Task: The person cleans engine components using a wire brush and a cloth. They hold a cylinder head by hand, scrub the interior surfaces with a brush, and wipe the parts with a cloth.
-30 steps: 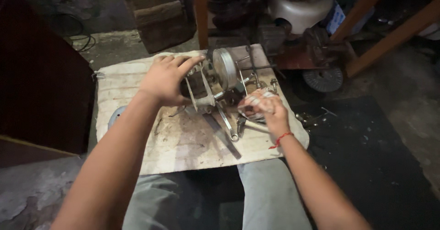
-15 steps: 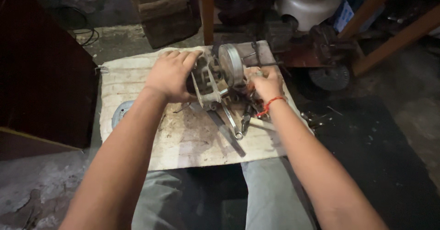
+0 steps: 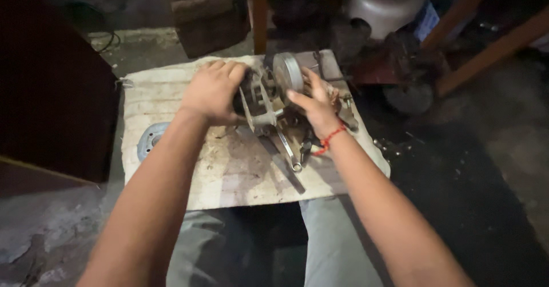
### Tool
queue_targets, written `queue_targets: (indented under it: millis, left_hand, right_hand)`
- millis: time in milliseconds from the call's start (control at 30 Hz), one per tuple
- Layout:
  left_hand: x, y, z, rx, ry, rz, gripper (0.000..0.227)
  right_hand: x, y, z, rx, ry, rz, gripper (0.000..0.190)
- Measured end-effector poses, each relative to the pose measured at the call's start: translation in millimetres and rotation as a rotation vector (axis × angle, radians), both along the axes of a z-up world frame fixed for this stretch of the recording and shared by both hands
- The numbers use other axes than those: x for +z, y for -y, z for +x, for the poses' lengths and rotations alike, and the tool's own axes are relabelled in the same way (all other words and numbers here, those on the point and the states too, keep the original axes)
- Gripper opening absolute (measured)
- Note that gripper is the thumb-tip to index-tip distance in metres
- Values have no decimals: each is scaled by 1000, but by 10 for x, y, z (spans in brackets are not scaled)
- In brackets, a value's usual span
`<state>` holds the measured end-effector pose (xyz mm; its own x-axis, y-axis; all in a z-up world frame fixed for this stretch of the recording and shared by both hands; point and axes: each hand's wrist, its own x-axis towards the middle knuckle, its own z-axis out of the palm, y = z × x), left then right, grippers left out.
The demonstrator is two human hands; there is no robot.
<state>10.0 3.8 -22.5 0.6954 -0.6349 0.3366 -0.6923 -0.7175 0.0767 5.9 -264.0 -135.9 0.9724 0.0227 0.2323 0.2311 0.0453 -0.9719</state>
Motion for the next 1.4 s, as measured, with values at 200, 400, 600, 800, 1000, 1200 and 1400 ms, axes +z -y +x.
queue_targets:
  millis: [200,400,600,800,1000,1200,1400]
  left_hand:
    - [26,-10,-26,63,-26,51,101]
    - [-37,11,-148,-14,141,-10,112]
    - [-304,336,-344,-104,181,31,42]
    - [-201,47,-67,-192,105,-64,24]
    - [-120,-293,-116,34,-53,-886,16]
    - [-246,-21,-22,427,-583,-1676,15]
    - [-987,120,26,598,-703,-1479,20]
  right_hand:
    - [209,-333,56,67,-298,476,67]
    - [232,-298,229,151,-482,601,58]
    - [3,-246,271,148,-579,858,68]
    - [35,-348,563,160,-515,773,39]
    - [1215,-444,455,238,-378,124,39]
    - [1629,-503,107,-15,-182,-1000,58]
    - [1032,-527,102,-72,174,-1373,54]
